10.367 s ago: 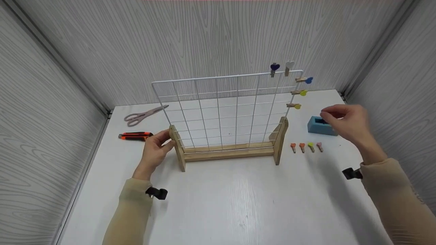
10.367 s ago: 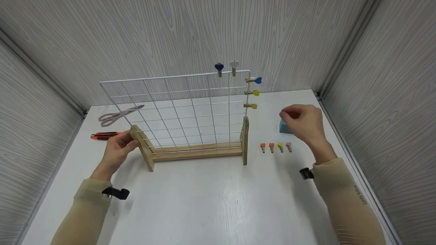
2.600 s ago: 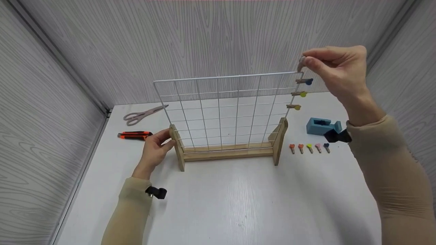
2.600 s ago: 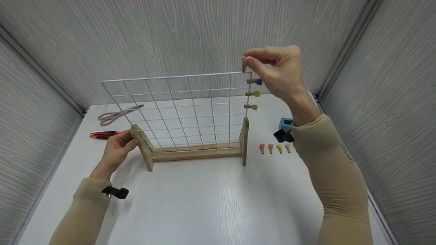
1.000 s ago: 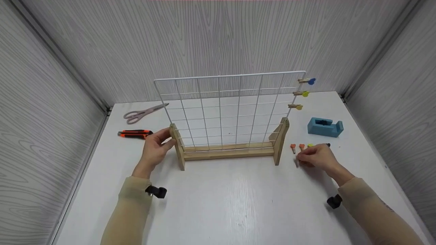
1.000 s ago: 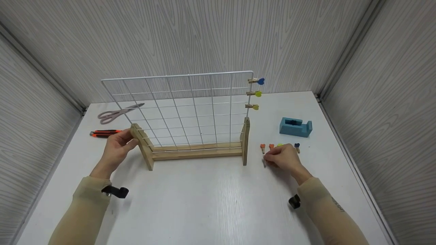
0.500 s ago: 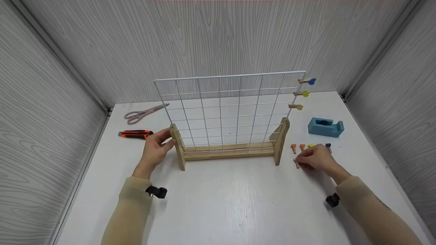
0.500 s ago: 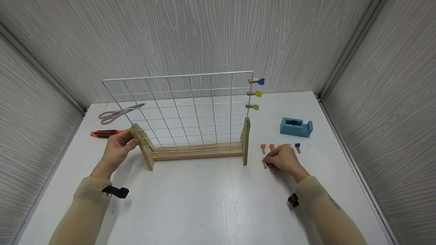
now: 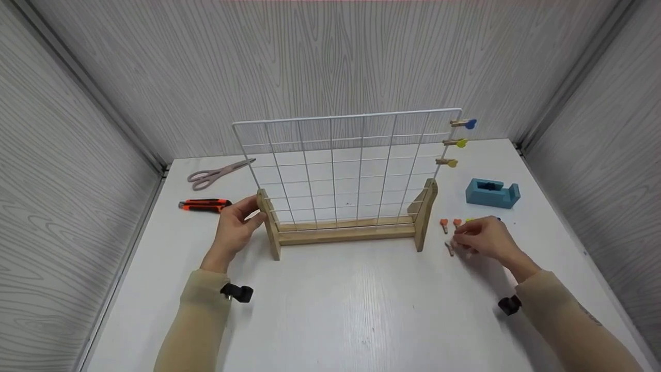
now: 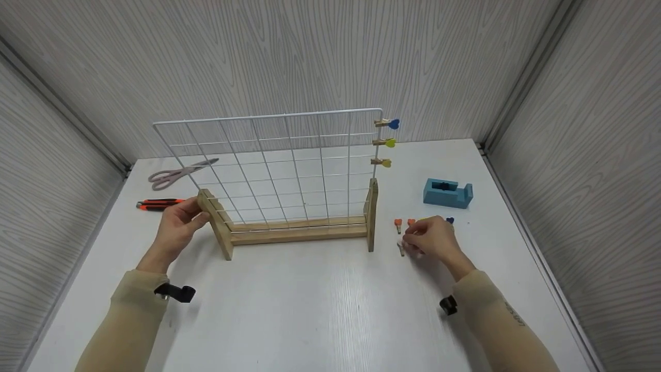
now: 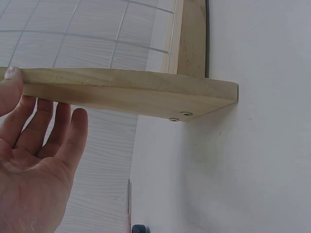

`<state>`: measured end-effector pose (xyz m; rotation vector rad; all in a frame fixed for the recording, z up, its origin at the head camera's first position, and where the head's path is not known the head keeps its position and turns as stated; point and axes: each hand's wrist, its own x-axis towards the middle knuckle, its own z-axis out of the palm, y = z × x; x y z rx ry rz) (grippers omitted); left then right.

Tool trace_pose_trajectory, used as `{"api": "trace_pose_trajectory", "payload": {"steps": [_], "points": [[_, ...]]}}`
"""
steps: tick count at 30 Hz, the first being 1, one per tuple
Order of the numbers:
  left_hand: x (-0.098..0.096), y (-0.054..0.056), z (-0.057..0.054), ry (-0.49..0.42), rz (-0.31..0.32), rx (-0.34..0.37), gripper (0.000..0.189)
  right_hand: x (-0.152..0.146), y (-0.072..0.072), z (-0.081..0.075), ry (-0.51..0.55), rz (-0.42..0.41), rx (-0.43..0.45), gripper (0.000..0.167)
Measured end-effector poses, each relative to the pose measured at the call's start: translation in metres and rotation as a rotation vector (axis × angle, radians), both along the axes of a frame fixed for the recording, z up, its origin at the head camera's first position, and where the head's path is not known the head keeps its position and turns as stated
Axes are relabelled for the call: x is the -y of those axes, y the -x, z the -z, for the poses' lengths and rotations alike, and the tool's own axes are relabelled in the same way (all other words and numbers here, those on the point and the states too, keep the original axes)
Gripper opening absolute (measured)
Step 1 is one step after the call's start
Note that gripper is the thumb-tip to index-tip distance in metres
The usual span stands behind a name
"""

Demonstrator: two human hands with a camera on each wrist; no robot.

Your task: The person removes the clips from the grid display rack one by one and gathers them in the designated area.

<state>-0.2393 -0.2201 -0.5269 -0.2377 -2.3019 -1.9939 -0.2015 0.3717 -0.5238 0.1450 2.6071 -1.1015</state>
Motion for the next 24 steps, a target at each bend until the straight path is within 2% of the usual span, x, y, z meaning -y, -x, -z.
{"api": "trace_pose_trajectory", "payload": {"steps": [6,11,16,21,24], "points": [[0.001,0.000,0.001,0.009,-0.005,-0.007,0.044,0.007,-0.006,-0.026,0.067,0.003,-0.143,0.039],[0.000,0.000,0.001,-0.018,-0.007,-0.006,0.044,0.012,-0.010,-0.050,0.183,0.023,-0.365,0.030],[0.000,0.001,0.001,-0.012,-0.001,-0.010,0.044,0.021,-0.008,-0.082,0.333,0.072,-0.590,0.025],[-0.001,0.001,0.001,-0.006,-0.002,-0.015,0.044,0.033,-0.002,-0.116,0.400,0.113,-0.759,0.021],[-0.002,0.001,0.001,0.002,-0.005,-0.012,0.044,0.041,0.002,-0.132,0.466,0.119,-0.836,0.021]]}}
